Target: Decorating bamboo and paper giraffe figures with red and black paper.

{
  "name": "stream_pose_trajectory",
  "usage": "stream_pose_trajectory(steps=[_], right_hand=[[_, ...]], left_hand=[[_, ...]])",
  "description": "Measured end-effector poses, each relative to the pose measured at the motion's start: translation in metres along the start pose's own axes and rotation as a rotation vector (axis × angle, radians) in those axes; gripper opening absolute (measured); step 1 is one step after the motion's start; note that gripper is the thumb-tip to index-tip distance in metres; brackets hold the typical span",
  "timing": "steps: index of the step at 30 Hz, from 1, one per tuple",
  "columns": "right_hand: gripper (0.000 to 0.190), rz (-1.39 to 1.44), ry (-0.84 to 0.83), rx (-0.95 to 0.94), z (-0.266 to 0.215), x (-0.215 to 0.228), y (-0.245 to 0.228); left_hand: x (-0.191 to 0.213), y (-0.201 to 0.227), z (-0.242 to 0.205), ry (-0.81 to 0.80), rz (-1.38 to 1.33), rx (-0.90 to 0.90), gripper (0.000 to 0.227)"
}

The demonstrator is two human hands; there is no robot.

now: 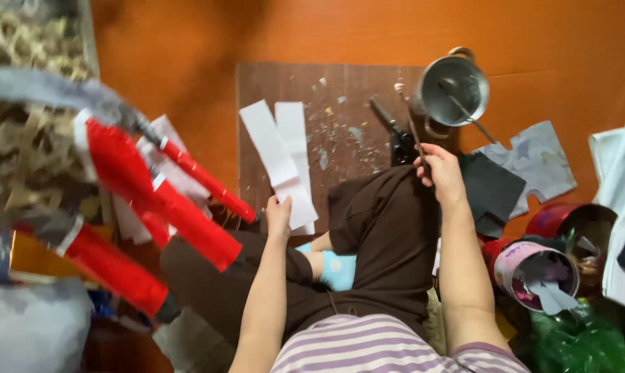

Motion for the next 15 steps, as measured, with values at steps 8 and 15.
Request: stream_pose_trajectory(steps=[8, 15], right_hand=[[0.036, -0.838, -0.506, 0.600, -0.031, -0.202, 0.027], [0.039, -1.164, -0.423, 0.874, 0.070, -0.303, 0.070]], left_hand=[[-0.005, -0.003, -0.019, -0.064, -0.109, 0.150, 0.033], [-0.005, -0.010, -0.020, -0.054, -0.138, 0.259, 0.020]])
Point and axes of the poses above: each hand's wrist, its own z-axis towards the middle knuckle, its own x-axis out of the back of the hand, y = z × x, the point moved 1 cm from there along z, towards the middle knuckle, and after that the axes turned 6 degrees about x, right-handed, at the moved point
